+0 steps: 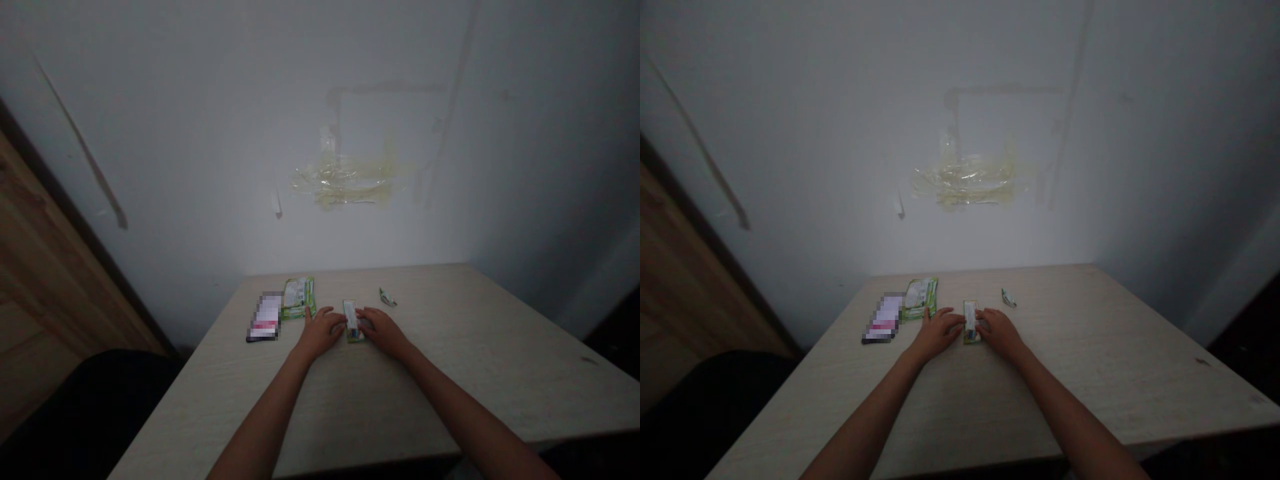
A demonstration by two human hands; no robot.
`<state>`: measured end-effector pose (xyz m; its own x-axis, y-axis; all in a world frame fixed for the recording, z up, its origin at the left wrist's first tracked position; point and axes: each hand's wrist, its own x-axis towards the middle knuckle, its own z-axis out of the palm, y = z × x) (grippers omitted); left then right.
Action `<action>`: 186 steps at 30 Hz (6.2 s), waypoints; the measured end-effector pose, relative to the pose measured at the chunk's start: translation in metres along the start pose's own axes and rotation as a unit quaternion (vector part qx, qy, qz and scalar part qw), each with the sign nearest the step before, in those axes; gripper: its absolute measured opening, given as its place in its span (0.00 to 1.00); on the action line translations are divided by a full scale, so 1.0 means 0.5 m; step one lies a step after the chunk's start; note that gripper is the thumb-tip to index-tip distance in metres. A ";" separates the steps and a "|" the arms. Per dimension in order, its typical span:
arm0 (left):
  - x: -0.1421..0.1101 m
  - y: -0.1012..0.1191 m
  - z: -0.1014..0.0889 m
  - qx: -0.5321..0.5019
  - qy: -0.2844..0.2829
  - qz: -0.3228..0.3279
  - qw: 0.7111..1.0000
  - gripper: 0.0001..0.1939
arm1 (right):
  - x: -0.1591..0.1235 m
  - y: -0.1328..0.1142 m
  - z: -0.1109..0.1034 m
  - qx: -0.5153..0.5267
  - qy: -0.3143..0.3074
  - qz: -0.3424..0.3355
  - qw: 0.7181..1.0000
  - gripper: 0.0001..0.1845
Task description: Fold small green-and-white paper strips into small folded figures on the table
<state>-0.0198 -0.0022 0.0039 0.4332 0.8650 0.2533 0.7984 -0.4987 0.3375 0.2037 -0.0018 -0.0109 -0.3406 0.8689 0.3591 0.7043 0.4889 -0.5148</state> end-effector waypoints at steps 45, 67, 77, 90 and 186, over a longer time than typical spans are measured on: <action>0.030 0.017 0.010 0.018 0.023 -0.014 0.999 0.08 | 0.034 0.015 0.020 0.052 0.089 0.063 0.993 0.09; 0.029 0.015 0.015 0.014 0.039 -0.014 0.999 0.08 | -0.003 0.003 -0.022 0.158 -0.008 0.079 0.984 0.09; 0.028 0.019 0.011 0.015 0.033 -0.026 0.999 0.09 | -0.004 0.032 -0.013 0.236 -0.079 0.099 0.963 0.13; 0.023 0.020 0.010 0.019 0.038 -0.014 0.999 0.11 | -0.004 0.041 -0.008 0.363 -0.062 0.138 0.919 0.18; 0.008 0.022 0.023 0.040 0.040 -0.039 0.998 0.24 | 0.040 0.041 0.029 0.204 0.055 0.094 0.973 0.10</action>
<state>-0.0046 -0.0037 -0.0017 0.3362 0.8924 0.3011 0.8606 -0.4209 0.2866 0.2024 0.0268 -0.0257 -0.1448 0.9432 0.2989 0.4334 0.3320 -0.8378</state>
